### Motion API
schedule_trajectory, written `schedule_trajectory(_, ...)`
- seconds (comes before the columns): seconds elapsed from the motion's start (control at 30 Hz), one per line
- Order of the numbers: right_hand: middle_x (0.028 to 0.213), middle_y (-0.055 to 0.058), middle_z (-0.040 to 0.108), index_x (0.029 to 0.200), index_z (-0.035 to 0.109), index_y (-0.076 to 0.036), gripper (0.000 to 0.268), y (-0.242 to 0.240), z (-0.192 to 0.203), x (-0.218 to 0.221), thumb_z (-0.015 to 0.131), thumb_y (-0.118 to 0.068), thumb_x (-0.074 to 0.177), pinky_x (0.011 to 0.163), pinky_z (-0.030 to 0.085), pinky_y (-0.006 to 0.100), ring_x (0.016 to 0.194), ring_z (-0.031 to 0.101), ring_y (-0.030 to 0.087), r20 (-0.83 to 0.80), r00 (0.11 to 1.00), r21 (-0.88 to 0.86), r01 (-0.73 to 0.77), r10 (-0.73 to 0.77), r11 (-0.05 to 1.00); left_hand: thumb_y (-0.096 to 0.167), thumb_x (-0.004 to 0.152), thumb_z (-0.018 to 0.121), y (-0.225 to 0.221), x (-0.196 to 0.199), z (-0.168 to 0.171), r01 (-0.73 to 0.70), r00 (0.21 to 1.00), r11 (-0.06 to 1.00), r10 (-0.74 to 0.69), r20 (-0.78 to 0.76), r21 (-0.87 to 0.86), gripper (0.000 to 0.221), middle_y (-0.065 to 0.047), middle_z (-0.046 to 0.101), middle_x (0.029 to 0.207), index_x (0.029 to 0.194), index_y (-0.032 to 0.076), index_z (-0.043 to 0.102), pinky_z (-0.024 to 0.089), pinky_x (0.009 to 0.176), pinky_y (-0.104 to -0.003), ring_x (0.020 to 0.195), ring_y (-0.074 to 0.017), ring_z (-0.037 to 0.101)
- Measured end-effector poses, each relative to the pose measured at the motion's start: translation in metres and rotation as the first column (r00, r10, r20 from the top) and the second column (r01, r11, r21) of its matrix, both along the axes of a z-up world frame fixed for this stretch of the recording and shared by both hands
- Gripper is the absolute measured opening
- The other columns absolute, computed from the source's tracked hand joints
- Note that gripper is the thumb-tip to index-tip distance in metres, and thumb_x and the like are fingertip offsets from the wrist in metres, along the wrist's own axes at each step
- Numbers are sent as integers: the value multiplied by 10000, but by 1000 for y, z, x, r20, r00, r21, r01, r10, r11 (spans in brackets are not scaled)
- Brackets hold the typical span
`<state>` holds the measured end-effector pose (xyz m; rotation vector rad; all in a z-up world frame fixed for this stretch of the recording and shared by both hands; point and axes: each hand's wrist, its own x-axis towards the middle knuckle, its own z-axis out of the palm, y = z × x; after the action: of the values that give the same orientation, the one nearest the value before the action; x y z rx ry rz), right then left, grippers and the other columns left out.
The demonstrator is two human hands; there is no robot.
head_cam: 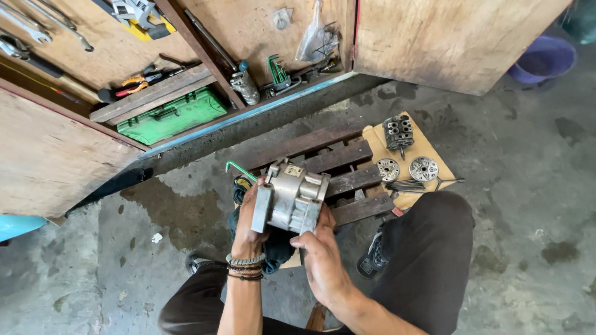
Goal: Assembling a mechanical component by aligning internal gears and plates and using a hex key.
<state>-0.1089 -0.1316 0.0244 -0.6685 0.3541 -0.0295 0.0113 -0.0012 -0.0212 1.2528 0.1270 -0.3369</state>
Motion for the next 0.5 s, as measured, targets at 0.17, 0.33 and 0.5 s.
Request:
schedule_trajectory(0.17,1434,189,566,1086,588,9,462,-4,-16,3,578,-32,627,1115,257,467,1337,455,313,40,996,86,-84,81,993,282,1061,490,4,18,-7,49,999,994,-48,-14,97,393,-109,650,1040,1198,-55,638,473,727,-280,834,-138,561)
schedule_trajectory(0.33,1283,262,425,967,421,-25,363,-11,-47,4,637,37,682,1111,177,468,1280,349,347,-77,978,255,-168,193,952,284,1031,524,15,48,-16,63,995,985,-50,-81,160,411,-133,650,1067,1195,-80,620,470,730,-273,857,-144,558)
schedule_trajectory(0.5,1689,159,212,1582,161,-46,902,-45,9,12,465,195,768,1212,199,484,1531,235,323,240,925,-247,-234,293,940,285,1009,549,22,64,-26,78,992,977,-55,-118,198,431,-150,649,1087,1193,-99,607,468,732,-268,875,-148,555)
